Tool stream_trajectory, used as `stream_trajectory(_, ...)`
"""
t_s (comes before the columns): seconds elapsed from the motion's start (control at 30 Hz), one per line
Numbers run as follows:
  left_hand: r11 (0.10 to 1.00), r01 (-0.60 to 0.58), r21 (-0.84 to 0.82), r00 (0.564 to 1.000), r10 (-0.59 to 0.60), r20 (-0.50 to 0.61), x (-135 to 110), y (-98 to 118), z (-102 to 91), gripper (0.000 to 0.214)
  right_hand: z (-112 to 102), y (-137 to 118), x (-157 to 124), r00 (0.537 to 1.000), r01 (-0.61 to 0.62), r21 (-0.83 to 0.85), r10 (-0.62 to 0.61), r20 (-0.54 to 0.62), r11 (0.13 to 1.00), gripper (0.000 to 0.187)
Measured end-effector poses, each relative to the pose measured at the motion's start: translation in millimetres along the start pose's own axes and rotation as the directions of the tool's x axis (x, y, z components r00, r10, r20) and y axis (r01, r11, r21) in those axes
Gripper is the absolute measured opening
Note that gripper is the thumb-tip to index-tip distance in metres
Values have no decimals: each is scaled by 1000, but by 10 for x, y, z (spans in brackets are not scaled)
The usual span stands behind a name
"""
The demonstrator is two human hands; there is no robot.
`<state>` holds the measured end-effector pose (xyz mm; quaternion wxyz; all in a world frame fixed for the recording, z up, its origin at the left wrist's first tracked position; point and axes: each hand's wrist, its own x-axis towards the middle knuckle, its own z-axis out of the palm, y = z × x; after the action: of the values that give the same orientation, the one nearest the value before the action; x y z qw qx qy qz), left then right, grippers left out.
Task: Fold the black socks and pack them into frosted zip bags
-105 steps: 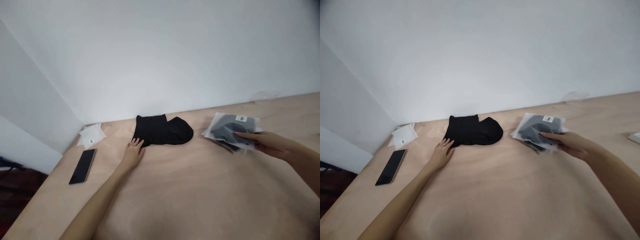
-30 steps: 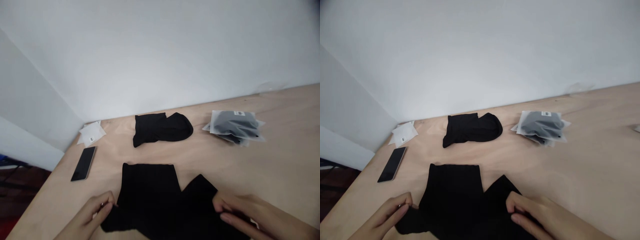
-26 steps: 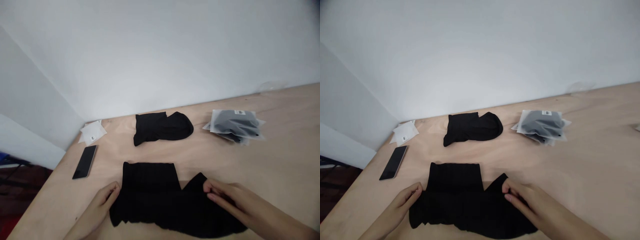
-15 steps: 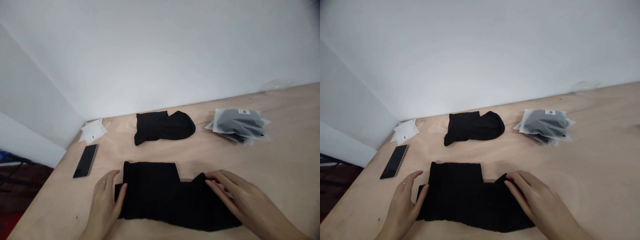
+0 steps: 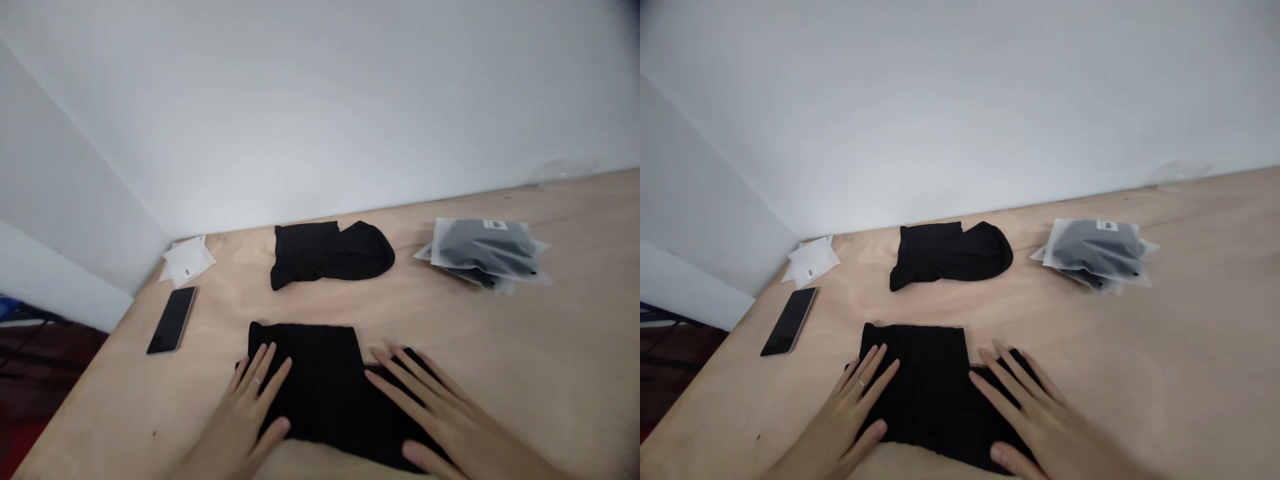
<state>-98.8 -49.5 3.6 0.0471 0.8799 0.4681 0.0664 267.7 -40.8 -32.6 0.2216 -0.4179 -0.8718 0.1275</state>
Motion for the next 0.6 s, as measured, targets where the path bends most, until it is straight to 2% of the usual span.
stream_trajectory(0.07,1000,24,6,996,-23,-87,77,-91,-29,63,-45,29,226,1000,-2,-18,2,-25,1000,60)
stream_trajectory(0.17,998,62,22,982,-57,-180,274,-302,-11,57,-68,68,642,995,-77,25,78,-53,997,43)
stream_trajectory(0.27,996,88,-18,981,-90,-172,468,-505,39,56,-27,100,999,996,-95,112,94,10,989,33)
stream_trajectory(0.33,993,104,-57,979,-112,-170,538,-574,40,55,9,109,1138,996,-86,139,82,33,987,25)
stream_trajectory(0.43,987,104,-120,961,-130,-243,516,-562,-43,49,8,74,1172,998,-66,153,61,35,986,14)
stream_trajectory(0.5,983,83,-162,943,-130,-306,426,-500,-143,43,-40,6,1092,1000,-31,165,29,11,986,15)
stream_trajectory(0.6,978,39,-204,936,-108,-336,216,-375,-292,37,-146,-153,878,989,130,122,-121,-81,984,23)
